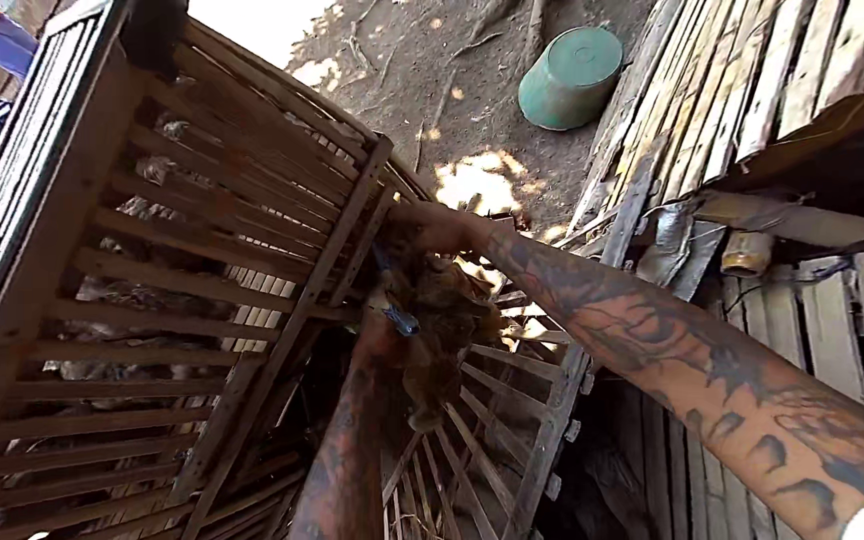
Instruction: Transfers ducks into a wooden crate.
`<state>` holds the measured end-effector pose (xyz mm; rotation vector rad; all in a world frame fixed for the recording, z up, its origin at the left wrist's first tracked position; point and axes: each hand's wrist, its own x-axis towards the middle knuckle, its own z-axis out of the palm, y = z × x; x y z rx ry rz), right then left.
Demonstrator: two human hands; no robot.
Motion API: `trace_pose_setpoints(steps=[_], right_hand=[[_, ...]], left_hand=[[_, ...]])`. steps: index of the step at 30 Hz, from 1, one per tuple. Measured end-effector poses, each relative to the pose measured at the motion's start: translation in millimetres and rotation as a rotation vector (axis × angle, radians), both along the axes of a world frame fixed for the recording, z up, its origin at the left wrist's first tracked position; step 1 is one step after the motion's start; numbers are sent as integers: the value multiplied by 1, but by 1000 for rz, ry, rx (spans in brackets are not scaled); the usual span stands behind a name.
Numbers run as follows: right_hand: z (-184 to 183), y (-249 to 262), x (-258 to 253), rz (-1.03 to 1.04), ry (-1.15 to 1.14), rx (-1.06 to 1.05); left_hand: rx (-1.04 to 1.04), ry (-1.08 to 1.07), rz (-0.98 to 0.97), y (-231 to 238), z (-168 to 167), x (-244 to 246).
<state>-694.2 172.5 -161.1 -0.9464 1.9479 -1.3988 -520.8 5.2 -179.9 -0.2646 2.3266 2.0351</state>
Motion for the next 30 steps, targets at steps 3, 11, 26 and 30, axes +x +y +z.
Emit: trace_pose_setpoints(steps=[3, 11, 26, 30], right_hand=[[-33, 35, 31, 175, 90, 130], [-74, 0, 51, 243, 153, 358], [-39, 110, 83, -602, -340, 270], [53, 92, 116, -774, -488, 206]], left_hand=[[16, -31, 98, -13, -2, -6], [156, -36, 66, -33, 0, -8], [96, 83, -48, 11, 14, 45], [166, 95, -23, 59, 18, 55]])
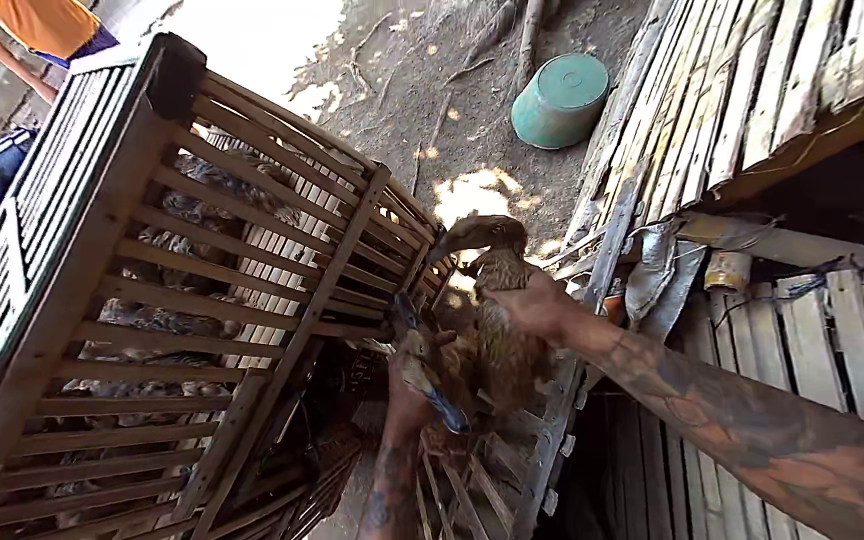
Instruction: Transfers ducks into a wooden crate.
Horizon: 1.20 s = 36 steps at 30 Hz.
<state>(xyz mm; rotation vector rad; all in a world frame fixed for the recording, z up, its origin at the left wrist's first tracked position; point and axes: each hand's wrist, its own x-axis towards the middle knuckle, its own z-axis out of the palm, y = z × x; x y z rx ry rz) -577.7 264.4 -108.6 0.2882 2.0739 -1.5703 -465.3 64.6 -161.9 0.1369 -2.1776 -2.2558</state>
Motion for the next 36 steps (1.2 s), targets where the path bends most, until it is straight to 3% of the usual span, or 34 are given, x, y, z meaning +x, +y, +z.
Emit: trace_pose_setpoints(steps=[3, 6, 8, 11, 13, 16, 19, 22, 25, 29, 33, 36], right_hand=[[50, -14, 17, 110, 2, -111], [33, -1, 56, 509, 345, -42], [27, 2, 81, 515, 386, -141], [51, -7, 126, 487, 281, -94], [65, 0, 150, 535, 290, -122], [43, 16, 196, 413, 272, -265], [66, 15, 232, 304, 257, -318], [94, 11, 266, 193, 425, -431], [85, 4, 293, -69, 405, -576], [89, 3, 291, -242, 179, -655], [92, 16, 271, -265, 176, -674], [75, 35, 225, -169, 277, -795]], left_hand=[[116, -43, 157, 26, 16, 24], [203, -131, 317, 36, 37, 60], [163, -167, 293, 48, 51, 84], [269, -249, 343, 49, 31, 131], [264, -304, 367, 50, 67, 154], [238, -235, 242, 32, 65, 193], [231, -235, 261, 25, 53, 221], [245, -113, 239, 21, 95, 235], [123, 29, 157, 27, 143, 235], [169, 58, 150, 35, 156, 243], [270, 83, 206, 34, 151, 229], [301, 99, 276, 21, 128, 204]])
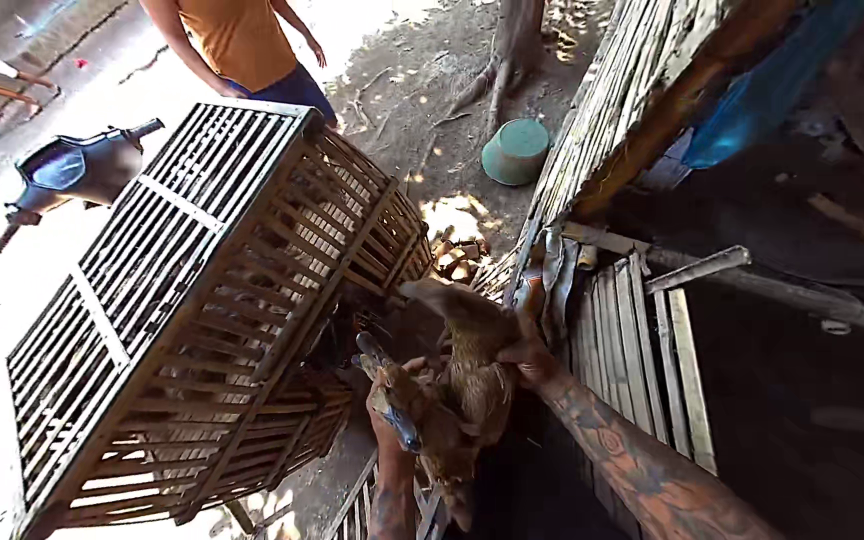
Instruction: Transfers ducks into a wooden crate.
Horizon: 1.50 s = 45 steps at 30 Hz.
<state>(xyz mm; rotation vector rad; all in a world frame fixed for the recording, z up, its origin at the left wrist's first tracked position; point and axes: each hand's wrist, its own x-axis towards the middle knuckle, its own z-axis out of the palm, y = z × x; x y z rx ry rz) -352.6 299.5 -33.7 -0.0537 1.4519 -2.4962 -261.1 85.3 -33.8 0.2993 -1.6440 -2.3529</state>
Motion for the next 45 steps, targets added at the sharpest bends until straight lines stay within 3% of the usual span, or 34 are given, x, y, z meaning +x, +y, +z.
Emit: trace_pose_setpoints(steps=[5, 11, 15, 18, 24, 29, 39, 45], right_hand=[[-55, 35, -97, -103, -10, -93], [-101, 69, -219, -384, -92, -122], [-111, 101, -265, -250, 14, -5], [-100, 104, -262, -175, -36, 153], [-132, 95, -221, -2, -137, -121], [-149, 88, -188, 7, -196, -187], [-164, 90, -180, 166, -158, -172], [-163, 75, -194, 297, -99, -34]], left_hand=[[-32, -66, 157, -4, -29, -62], [-275, -254, 397, 1, -70, -143], [-281, -359, 600, 13, -108, -175], [-264, -462, 711, 19, -130, -204], [-265, -515, 712, 9, -155, -243], [-154, -527, 728, 7, -166, -257], [-107, -478, 753, 11, -166, -254], [-125, -456, 661, 27, -165, -196]])
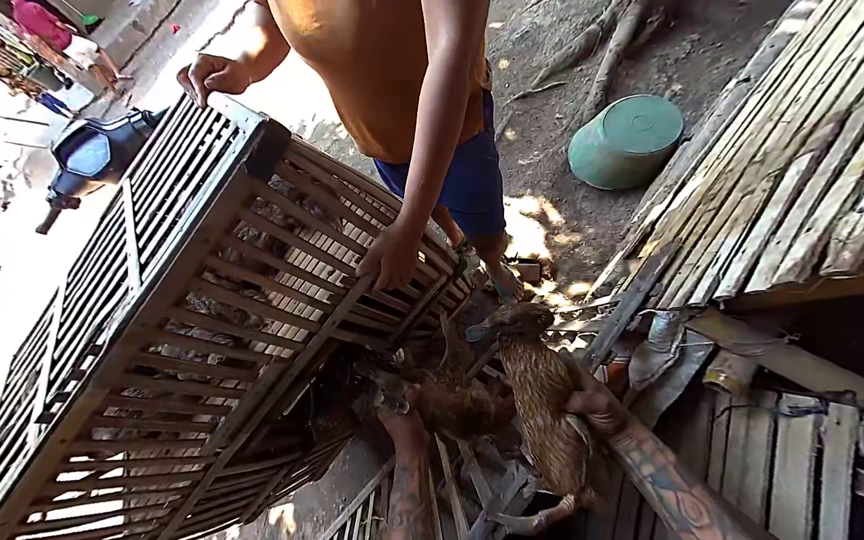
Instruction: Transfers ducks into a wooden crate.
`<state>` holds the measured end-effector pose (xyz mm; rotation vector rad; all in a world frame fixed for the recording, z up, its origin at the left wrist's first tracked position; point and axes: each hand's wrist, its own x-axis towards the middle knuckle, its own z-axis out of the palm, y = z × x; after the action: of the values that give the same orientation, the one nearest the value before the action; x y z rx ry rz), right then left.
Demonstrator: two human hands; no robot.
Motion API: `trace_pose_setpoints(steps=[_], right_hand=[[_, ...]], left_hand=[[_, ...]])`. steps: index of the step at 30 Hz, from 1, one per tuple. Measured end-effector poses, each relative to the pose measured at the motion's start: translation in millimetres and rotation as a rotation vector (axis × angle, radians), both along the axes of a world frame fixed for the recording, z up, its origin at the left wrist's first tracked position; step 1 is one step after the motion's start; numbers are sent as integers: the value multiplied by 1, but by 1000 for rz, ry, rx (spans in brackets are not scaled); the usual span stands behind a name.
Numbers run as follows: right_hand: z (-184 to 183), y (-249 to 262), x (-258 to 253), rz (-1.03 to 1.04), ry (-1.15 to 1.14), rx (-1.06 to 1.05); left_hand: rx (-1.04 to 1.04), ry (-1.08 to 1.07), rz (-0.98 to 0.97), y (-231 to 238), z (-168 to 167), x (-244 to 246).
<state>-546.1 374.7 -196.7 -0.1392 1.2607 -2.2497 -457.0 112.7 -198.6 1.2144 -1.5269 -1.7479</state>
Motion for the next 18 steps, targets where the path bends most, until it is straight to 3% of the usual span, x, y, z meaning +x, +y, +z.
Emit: trace_pose_setpoints(steps=[4, 12, 18], right_hand=[[-5, -14, -8, 72, -6, 62], [-1, -37, -25, 136, -68, 340], [-5, -45, -23, 135, -96, 381]], left_hand=[[29, 49, -61, -1, 10, 62], [89, 157, -139, -20, 80, 160], [97, 196, -174, -28, 123, 207]])
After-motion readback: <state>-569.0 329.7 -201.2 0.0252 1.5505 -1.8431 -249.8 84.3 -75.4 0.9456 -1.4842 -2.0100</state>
